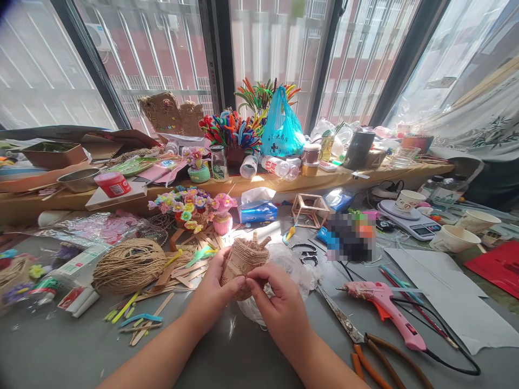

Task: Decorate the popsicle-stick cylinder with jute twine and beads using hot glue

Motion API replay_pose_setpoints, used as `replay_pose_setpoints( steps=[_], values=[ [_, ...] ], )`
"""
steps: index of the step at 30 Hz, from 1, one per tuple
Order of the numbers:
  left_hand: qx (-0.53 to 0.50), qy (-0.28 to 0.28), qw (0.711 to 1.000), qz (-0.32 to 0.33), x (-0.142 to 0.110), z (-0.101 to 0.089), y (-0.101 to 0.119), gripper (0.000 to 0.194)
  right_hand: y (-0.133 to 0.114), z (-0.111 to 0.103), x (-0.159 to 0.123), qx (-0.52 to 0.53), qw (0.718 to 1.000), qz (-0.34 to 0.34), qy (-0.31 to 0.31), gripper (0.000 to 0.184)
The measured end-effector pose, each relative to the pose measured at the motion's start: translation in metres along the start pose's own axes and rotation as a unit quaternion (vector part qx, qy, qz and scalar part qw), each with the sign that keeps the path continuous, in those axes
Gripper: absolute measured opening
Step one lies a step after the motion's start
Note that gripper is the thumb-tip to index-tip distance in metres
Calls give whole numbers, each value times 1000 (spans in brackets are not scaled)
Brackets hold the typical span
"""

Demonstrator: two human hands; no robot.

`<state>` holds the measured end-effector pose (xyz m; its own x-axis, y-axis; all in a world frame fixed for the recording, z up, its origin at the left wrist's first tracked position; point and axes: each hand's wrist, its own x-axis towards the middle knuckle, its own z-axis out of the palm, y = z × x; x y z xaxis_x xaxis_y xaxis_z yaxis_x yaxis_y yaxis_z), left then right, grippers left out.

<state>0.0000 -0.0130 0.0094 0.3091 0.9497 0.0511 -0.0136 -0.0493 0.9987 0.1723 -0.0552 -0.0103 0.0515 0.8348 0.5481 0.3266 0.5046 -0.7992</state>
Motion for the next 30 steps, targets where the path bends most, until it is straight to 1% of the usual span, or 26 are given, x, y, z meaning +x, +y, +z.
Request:
replay_pose_setpoints(
  steps=[5,9,12,15,19,24,30],
  values=[
    [15,8,1000,0,0,0,1,68,-2,-1,1,-34,999,-38,4,8],
    [10,-4,1000,6,-2,-1,0,68,-4,-2,3,-58,996,-63,5,10],
    [1,-26,1000,16,-3,0,-1,73,-6,-3,5,-71,994,-84,13,13],
    [-17,-33,999,12,-5,3,0,81,-7,-4,6,-80,993,-83,24,14],
    [-20,-22,999,12,-4,5,-1,76,-4,-4,6,-81,994,-71,12,14],
    [-10,-34,999,20,-3,1,-7,74,0,-3,4,-68,995,-68,5,14],
    [-12,-34,999,36,-4,0,-9,72,-1,-3,5,-67,995,-69,3,14]
  ],
)
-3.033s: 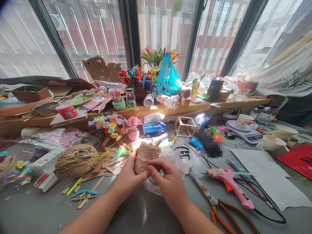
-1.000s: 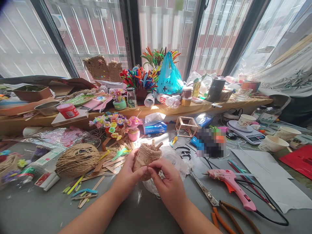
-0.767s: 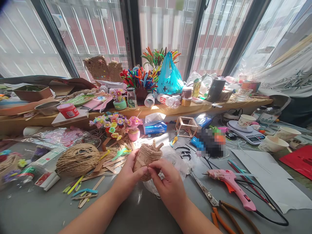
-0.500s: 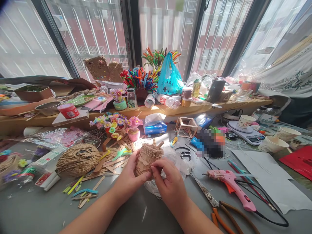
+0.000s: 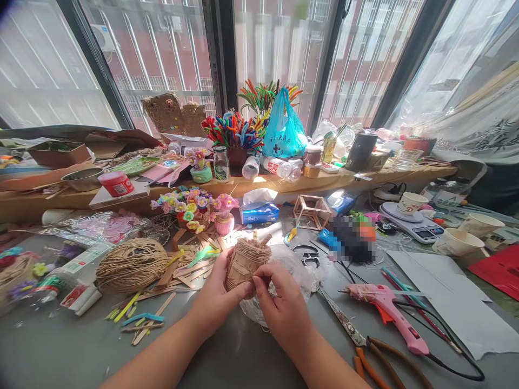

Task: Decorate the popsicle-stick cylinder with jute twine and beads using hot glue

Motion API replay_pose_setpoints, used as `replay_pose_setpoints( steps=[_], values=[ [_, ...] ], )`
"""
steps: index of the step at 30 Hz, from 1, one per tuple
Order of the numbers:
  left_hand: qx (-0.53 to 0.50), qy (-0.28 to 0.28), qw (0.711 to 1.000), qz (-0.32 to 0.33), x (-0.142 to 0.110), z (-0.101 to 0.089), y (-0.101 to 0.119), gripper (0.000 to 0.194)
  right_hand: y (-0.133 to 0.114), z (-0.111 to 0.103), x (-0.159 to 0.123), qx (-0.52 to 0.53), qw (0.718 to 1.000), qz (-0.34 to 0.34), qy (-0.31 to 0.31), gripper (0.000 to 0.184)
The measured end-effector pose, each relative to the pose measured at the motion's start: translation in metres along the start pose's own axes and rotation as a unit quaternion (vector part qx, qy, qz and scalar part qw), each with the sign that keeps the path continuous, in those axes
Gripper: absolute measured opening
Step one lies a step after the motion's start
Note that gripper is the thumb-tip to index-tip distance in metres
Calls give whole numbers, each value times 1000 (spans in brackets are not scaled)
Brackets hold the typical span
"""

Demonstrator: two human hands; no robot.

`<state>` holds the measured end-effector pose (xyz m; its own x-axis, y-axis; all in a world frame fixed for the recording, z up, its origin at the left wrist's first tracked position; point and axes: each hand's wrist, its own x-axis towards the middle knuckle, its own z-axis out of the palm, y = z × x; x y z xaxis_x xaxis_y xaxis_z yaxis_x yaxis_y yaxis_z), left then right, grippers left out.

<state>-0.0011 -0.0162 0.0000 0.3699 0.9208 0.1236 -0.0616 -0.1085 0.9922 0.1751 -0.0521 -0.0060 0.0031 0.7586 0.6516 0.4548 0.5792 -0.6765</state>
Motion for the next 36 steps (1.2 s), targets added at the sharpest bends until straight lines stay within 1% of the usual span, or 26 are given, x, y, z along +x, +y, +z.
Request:
replay_pose_setpoints(
  steps=[3,5,11,16,24,30,36],
  values=[
    [2,-2,1000,3,0,0,0,71,0,1,0,1,1000,3,4,13],
    [-2,-3,1000,1,1,0,1,70,1,2,-2,12,1000,18,8,12],
    [4,0,1000,-2,1,1,1,70,8,8,-10,83,990,108,34,3],
    [13,6,1000,4,1,1,0,70,11,10,-13,144,973,169,58,12],
    [24,9,1000,-5,0,1,4,69,8,8,-8,204,946,246,51,23],
    [38,19,999,-10,1,1,5,70,4,9,-6,223,938,259,57,26],
    [47,43,997,-34,2,2,11,73,3,7,-6,204,947,244,40,27]
  ],
)
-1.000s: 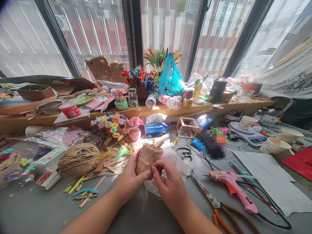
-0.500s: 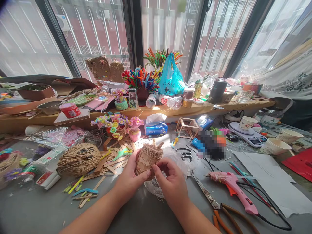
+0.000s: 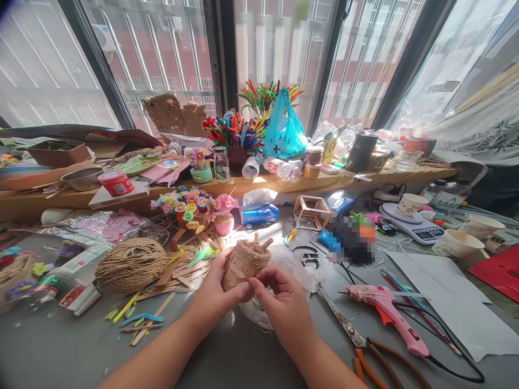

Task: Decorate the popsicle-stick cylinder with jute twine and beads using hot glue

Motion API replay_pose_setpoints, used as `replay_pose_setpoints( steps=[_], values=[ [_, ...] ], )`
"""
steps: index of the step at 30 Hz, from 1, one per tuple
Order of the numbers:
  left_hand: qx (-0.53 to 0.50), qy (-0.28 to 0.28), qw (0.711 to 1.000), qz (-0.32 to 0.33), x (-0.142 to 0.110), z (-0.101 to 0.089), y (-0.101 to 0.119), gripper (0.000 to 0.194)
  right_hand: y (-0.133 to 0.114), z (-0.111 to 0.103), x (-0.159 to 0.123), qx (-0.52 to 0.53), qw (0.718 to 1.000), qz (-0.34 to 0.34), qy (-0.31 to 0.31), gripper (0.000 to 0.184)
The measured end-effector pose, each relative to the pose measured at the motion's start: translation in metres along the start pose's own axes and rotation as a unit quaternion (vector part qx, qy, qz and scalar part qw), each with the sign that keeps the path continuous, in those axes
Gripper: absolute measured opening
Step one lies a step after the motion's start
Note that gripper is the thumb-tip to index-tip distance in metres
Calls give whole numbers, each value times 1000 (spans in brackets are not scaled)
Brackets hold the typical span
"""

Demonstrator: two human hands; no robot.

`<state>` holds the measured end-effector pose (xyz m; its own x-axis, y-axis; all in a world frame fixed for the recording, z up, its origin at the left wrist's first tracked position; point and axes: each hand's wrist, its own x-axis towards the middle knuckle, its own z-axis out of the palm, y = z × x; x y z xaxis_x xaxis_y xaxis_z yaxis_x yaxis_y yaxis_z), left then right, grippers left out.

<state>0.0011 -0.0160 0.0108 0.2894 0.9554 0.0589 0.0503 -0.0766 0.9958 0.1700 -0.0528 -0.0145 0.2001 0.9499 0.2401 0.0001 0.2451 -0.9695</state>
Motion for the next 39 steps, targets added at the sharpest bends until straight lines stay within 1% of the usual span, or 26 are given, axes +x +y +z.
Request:
replay_pose_setpoints(
  steps=[8,14,17,20,23,25,27,30,34,39],
  values=[
    [-72,-8,997,-14,2,-1,-1,74,2,-6,0,-4,1000,-15,-18,24],
    [-82,7,996,-25,4,-1,0,73,2,-5,-1,7,1000,0,-16,24],
    [-93,1,995,-25,4,-1,-2,71,1,-5,-2,4,1000,-5,-13,23],
    [-98,-6,995,-27,4,-2,-5,71,-2,-6,-2,-22,998,-55,6,16],
    [-118,-5,992,-37,6,-3,-8,75,-6,-6,-2,-94,984,-151,4,8],
    [-143,-6,989,-41,7,-3,-8,75,-9,-6,-2,-135,969,-207,-14,11],
    [-172,-6,984,-44,8,-1,-7,71,-11,-5,-2,-158,957,-240,-30,16],
    [-193,6,980,-48,7,1,-4,64,-11,-4,-2,-175,949,-259,-48,23],
    [-205,13,977,-57,6,3,-2,64,-8,-3,-2,-184,940,-273,-88,38],
    [-202,14,978,-54,6,2,-3,62,-7,-2,-1,-193,936,-275,-103,47]
  ],
)
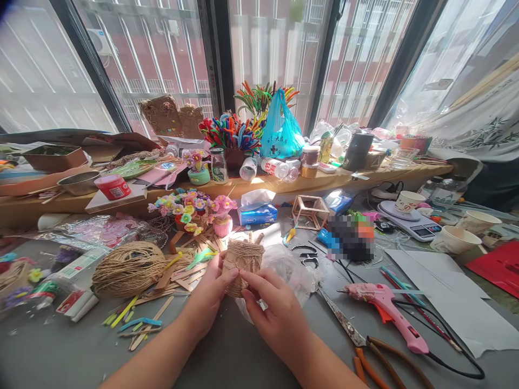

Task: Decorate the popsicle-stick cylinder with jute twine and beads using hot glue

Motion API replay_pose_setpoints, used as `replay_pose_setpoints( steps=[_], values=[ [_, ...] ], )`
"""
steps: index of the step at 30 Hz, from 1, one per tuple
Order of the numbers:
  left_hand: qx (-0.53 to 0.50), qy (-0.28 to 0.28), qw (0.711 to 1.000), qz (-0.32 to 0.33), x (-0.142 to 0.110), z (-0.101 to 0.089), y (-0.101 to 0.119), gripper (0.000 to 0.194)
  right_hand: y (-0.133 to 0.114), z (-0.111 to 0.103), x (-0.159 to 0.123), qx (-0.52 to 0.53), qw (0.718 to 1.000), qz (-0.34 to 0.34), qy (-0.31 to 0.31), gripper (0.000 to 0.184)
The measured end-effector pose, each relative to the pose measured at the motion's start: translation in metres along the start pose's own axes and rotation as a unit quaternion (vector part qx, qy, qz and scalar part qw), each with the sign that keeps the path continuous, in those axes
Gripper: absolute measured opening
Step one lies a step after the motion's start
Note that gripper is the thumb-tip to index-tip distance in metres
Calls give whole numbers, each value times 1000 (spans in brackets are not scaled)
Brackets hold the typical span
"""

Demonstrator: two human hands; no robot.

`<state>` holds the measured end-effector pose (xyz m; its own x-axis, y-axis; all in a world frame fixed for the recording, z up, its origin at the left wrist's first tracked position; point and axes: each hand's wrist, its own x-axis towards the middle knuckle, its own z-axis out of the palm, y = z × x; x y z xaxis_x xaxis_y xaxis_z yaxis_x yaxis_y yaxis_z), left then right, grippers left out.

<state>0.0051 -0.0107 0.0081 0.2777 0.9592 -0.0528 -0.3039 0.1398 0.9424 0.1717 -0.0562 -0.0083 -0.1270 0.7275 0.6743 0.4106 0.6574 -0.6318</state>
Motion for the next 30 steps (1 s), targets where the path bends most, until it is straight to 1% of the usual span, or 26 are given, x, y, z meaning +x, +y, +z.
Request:
replay_pose_setpoints(
  steps=[8,14,18,22,30],
  values=[
    [-4,5,1000,1,0,0,0,60,1,2,-1,20,999,26,-8,45],
    [-25,-4,1000,0,1,-1,-3,65,1,1,0,13,1000,22,-1,47],
    [-19,1,1000,0,0,-1,-2,67,0,1,1,15,1000,15,-13,45],
    [-10,6,1000,2,-1,0,1,65,0,0,0,12,1000,14,-20,45],
    [0,-4,1000,4,-2,3,4,60,2,-1,0,11,1000,23,11,40]
  ],
)
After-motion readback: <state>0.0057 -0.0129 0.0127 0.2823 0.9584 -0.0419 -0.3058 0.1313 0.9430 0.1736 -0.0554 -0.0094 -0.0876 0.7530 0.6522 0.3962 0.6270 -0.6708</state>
